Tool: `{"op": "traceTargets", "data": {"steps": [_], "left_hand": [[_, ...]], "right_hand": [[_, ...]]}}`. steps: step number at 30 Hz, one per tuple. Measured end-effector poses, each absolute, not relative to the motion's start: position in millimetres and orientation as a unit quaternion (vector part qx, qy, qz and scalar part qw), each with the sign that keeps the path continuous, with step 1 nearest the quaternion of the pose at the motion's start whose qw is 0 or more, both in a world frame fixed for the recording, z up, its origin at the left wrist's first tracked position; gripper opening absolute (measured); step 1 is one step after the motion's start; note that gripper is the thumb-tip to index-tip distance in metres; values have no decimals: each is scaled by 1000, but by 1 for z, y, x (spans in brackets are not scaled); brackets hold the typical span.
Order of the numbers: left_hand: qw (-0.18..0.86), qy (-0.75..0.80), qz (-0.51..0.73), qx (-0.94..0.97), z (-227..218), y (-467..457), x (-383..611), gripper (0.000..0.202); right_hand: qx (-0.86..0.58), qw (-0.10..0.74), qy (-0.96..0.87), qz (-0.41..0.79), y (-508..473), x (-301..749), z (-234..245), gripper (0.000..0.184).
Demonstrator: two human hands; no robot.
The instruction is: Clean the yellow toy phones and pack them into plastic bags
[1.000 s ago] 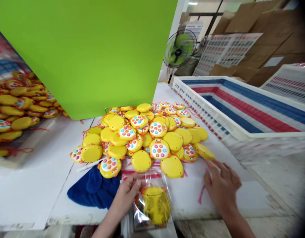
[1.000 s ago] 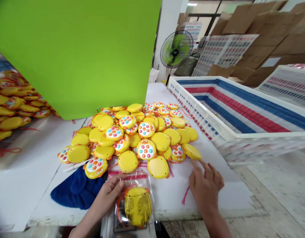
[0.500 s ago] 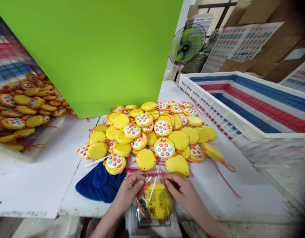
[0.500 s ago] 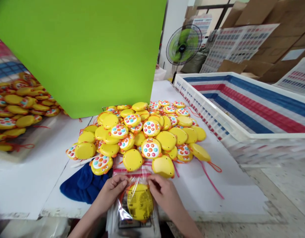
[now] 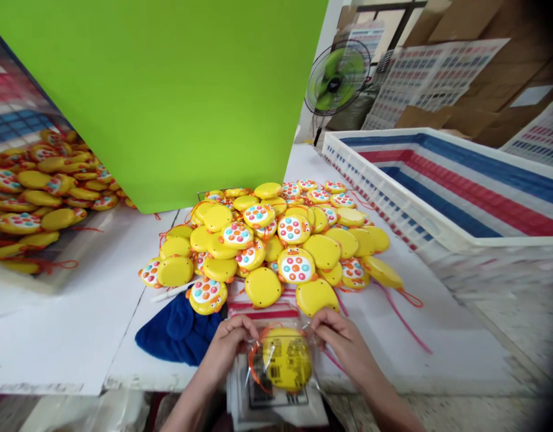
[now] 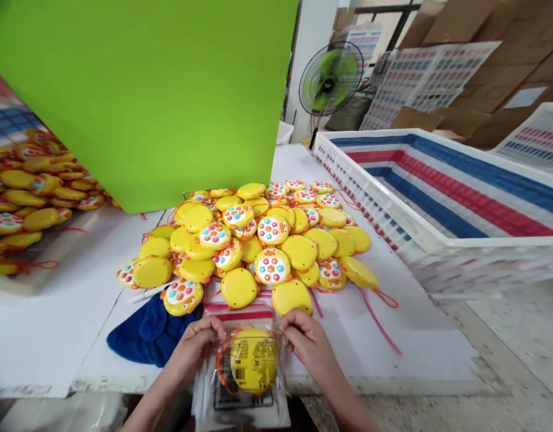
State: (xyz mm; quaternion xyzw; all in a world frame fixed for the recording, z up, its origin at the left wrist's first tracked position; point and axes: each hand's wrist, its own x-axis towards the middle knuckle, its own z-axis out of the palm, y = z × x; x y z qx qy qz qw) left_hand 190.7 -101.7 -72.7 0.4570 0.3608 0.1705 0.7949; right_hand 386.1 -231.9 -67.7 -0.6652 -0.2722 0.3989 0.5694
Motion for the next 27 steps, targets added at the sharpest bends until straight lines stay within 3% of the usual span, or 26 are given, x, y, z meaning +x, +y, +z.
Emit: {"op": "traceTargets", "data": {"steps": [3, 7, 14, 18, 20, 22, 23, 25, 27], "left_hand": [[807, 339, 186, 446, -71, -102, 190, 19], [781, 338, 213, 480, -72, -104, 189, 42], [794, 336, 203, 463, -76, -105, 194, 38], [807, 342, 189, 444, -69, -106, 197, 55], [790, 364, 180, 459, -67, -106, 198, 55], [774, 373, 172, 482, -69, -108, 199, 51], [763, 375, 171, 498, -70, -109, 200, 48], [736, 379, 173, 534, -73, -112, 202, 41], [710, 382, 175, 565, -75, -115, 203, 34]], "right_hand": [[-665, 573, -271, 395, -230, 385, -65, 12], [-674, 540, -284, 416, -231, 385, -61, 27], [-679, 473, -365, 427, -232, 381, -63, 25], [-675, 462, -382, 431, -239, 413, -56, 23], [-675, 547, -329, 370, -242, 441, -47, 20], [-629, 718, -231, 188, -245, 467, -36, 16], [-607, 756, -203, 134, -246, 477, -32, 15], [-575, 799, -157, 81, -248, 485, -27, 18], [-580, 793, -155, 104, -252, 480, -31, 20]]}}
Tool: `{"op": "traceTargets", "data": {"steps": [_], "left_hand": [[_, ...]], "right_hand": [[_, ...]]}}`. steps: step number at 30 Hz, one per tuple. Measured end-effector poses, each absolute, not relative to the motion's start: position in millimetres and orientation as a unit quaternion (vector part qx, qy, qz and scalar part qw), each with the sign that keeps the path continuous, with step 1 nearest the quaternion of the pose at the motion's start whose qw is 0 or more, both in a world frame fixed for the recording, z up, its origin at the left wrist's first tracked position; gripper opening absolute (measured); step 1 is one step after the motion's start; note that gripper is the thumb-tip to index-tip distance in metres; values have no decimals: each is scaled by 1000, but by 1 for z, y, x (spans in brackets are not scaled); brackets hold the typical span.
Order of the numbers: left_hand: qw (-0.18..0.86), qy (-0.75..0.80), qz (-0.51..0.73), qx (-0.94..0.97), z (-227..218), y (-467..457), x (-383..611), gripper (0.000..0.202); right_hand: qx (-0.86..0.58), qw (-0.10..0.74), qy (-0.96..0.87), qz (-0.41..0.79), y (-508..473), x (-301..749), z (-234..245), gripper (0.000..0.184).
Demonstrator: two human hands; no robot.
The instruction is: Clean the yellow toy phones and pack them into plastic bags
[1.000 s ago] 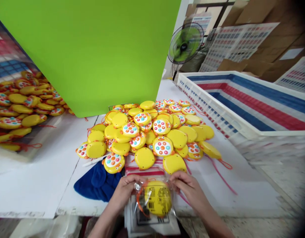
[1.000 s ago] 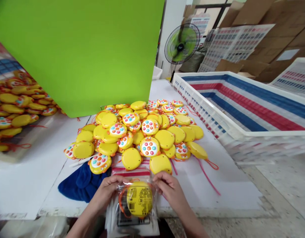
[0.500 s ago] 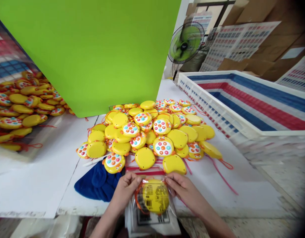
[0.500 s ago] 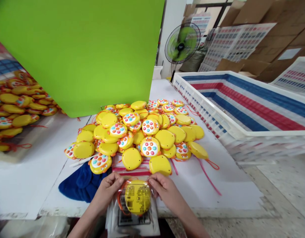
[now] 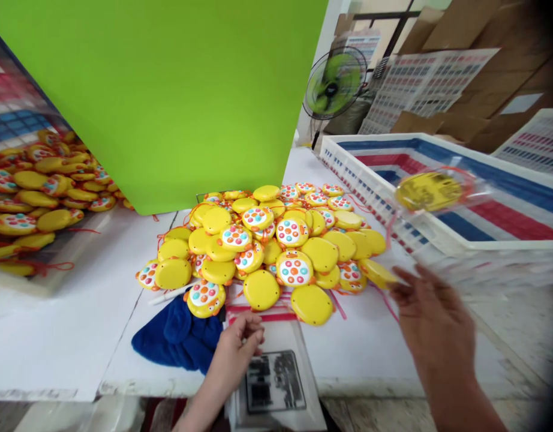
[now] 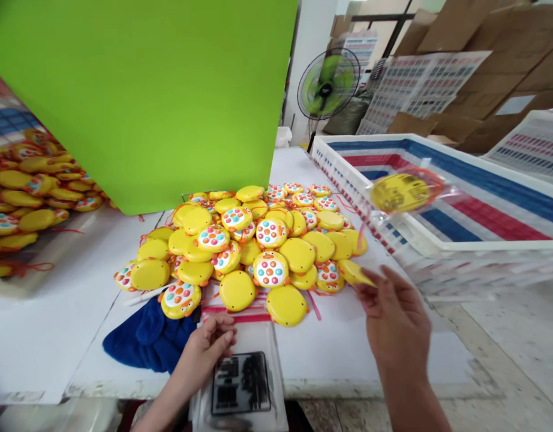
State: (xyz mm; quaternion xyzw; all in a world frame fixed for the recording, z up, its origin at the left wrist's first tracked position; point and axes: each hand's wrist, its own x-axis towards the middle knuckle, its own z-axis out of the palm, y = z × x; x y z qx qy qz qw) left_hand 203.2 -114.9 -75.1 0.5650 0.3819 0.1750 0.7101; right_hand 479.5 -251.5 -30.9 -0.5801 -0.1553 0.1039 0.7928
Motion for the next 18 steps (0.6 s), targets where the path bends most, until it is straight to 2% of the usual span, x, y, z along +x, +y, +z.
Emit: {"op": "traceTargets", "data": {"steps": [2, 5, 8, 12, 15, 18], "left_hand": [[698, 382, 174, 580, -75, -116, 204, 29], [697, 382, 169, 583, -73, -115, 204, 28], [694, 381, 157, 590, -71, -114, 203, 29], [653, 375, 143, 643, -73, -114, 204, 23], [552, 355, 135, 743, -73, -115, 206, 16], [426, 326, 112, 836, -68, -117, 209, 17]], "right_hand": [[-616, 747, -181, 172, -256, 468, -43, 22], [-710, 596, -223, 301, -268, 460, -66, 33], [-790, 475, -230, 310, -281, 471, -83, 34], [-838, 419, -254, 239, -286, 484, -84, 28], [-838, 406, -298, 207, -274, 475, -78, 31], [-824, 399, -364, 170, -252, 454, -75, 34]]}}
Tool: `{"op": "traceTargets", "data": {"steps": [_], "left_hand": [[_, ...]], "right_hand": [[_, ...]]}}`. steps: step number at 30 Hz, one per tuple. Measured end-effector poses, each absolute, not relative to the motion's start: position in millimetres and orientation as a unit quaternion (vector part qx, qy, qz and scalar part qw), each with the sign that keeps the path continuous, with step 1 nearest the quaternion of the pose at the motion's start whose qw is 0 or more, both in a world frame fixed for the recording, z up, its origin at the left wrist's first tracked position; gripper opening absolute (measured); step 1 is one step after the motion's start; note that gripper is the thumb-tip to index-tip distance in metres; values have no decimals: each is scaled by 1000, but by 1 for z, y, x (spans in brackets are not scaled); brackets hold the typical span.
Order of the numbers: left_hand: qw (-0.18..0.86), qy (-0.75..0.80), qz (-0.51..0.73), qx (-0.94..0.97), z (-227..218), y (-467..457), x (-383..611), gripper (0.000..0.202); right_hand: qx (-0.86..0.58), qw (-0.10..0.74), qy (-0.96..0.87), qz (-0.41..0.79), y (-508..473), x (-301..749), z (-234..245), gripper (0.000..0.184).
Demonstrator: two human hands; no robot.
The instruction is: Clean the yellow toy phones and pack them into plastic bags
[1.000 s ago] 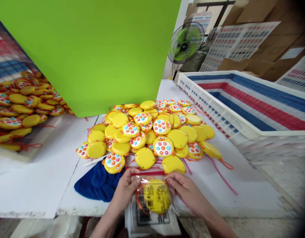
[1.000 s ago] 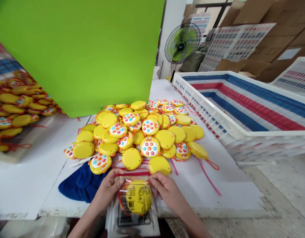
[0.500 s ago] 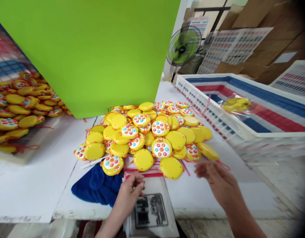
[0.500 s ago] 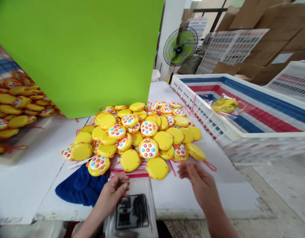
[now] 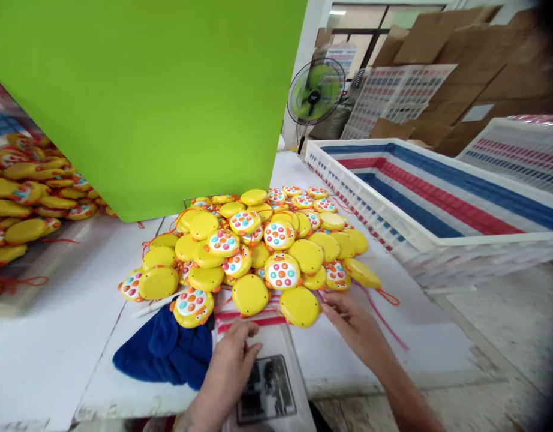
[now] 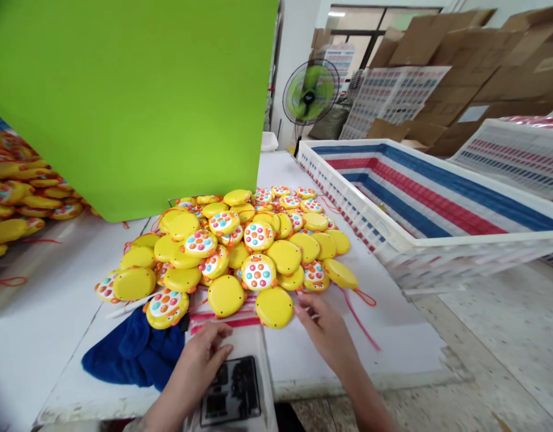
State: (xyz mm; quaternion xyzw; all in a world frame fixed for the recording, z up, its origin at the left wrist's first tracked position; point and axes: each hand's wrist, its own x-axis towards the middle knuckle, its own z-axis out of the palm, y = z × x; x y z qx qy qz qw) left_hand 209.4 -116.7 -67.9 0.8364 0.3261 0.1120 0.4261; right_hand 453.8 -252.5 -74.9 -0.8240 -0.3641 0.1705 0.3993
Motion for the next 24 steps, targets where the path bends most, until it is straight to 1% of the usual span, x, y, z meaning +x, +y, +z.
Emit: {"op": "traceTargets", "data": {"steps": [2, 4, 7, 9, 11, 14, 16, 18, 20, 22, 23, 24], "left_hand": [[335, 316, 85, 883, -64, -120, 213, 19], [238, 317, 50, 916, -62, -124, 217, 19], [123, 327, 24, 937, -66, -128, 222, 13], [80, 327, 46, 941, -72, -129, 223, 10], [56, 321, 80, 942, -78, -129, 224, 8], [47, 302, 122, 944, -86, -128, 222, 10], [65, 276, 145, 948, -88, -128, 220, 9], [104, 259, 171, 945, -89, -129, 217, 7], [149, 263, 206, 931, -87, -129, 214, 5], [180, 272, 233, 916, -84, -129, 212, 25], [189, 270, 236, 914, -82, -129, 211, 31], [193, 261, 229, 918, -80, -129, 211, 31]], "right_hand": [[-827, 378, -387, 150, -239, 439, -76, 40], [-834, 359, -395, 139, -229, 428, -79, 51], [-829, 376, -386, 149, -223, 421, -85, 64], [-813, 404, -377, 184, -226, 423, -87, 64], [-782, 436, -373, 243, -233, 428, -88, 56], [-711, 500, -362, 336, -242, 434, -85, 45], [-666, 543, -351, 374, -245, 434, -81, 44], [-639, 570, -343, 387, -244, 429, -76, 44], [-620, 574, -355, 401, -243, 423, -71, 44], [-595, 549, -397, 433, -241, 418, -68, 44], [-581, 537, -415, 449, -240, 415, -68, 44], [-568, 534, -424, 460, -239, 413, -68, 44]]}}
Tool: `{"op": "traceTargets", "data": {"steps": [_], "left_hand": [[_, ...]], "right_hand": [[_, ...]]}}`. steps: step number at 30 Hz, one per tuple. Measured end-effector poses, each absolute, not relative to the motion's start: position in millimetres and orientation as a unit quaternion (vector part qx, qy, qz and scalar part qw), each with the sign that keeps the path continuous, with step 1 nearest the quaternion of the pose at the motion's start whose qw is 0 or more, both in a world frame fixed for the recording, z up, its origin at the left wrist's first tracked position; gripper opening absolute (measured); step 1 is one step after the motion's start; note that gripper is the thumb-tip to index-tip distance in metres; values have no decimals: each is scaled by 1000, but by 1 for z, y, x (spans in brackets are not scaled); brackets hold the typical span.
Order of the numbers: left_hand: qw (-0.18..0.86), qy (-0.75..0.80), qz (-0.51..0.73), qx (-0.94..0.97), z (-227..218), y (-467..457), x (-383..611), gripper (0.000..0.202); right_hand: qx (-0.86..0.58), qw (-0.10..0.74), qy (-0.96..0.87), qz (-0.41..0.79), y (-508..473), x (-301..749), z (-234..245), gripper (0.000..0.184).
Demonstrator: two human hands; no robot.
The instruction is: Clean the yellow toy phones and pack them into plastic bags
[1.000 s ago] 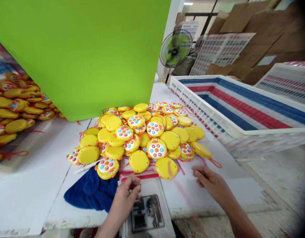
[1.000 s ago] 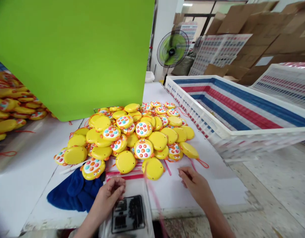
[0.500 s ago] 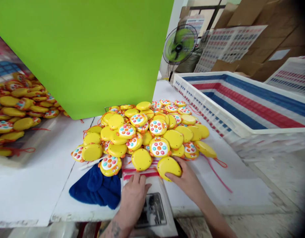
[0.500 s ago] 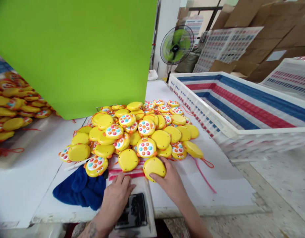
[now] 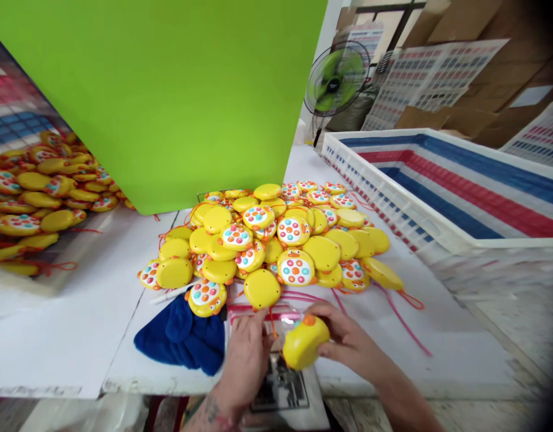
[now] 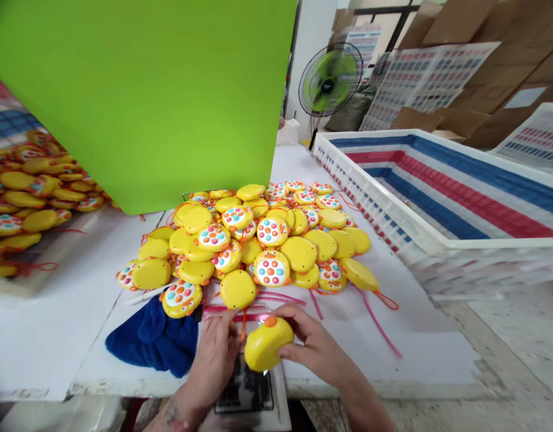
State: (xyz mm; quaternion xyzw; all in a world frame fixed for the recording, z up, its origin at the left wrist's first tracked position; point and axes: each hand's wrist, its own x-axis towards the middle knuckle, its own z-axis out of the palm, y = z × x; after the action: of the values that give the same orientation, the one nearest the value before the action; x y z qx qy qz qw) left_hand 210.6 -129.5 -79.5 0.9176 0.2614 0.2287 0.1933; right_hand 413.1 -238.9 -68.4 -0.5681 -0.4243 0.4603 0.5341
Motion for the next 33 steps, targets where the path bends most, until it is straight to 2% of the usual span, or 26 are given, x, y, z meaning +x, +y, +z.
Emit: {"op": "traceTargets", "data": {"steps": [3, 6, 11, 18, 20, 23, 27, 30, 33], "left_hand": [[188, 219, 189, 939, -73, -131, 211, 21], [175, 181, 186, 950, -70, -132, 211, 24], [178, 175, 237, 939, -71, -132, 210, 15], [163, 198, 297, 920, -68, -132, 207, 11], [162, 218, 300, 915, -68, -132, 206, 8], [175, 256, 295, 904, -68, -131, 207, 5], [290, 273, 248, 883, -64, -126, 210, 4], [365, 268, 215, 865, -57, -121, 212, 5], [390, 279, 171, 861, -48, -119, 213, 8]], "right_hand": [[-561, 600, -375, 430, -231, 407, -73, 45], [-599, 627, -345, 358, -220, 401, -77, 43], [-655, 520, -455, 305, -204, 391, -71, 39], [-684, 424, -545, 235, -187, 377, -54, 19], [-679, 391, -577, 230, -185, 373, -52, 19], [-682, 398, -582, 193, -189, 372, -54, 23], [-759, 411, -494, 107, -200, 378, -65, 24], [-764, 409, -465, 182, -206, 378, -72, 27], [-731, 460, -436, 254, -206, 371, -75, 25]]}}
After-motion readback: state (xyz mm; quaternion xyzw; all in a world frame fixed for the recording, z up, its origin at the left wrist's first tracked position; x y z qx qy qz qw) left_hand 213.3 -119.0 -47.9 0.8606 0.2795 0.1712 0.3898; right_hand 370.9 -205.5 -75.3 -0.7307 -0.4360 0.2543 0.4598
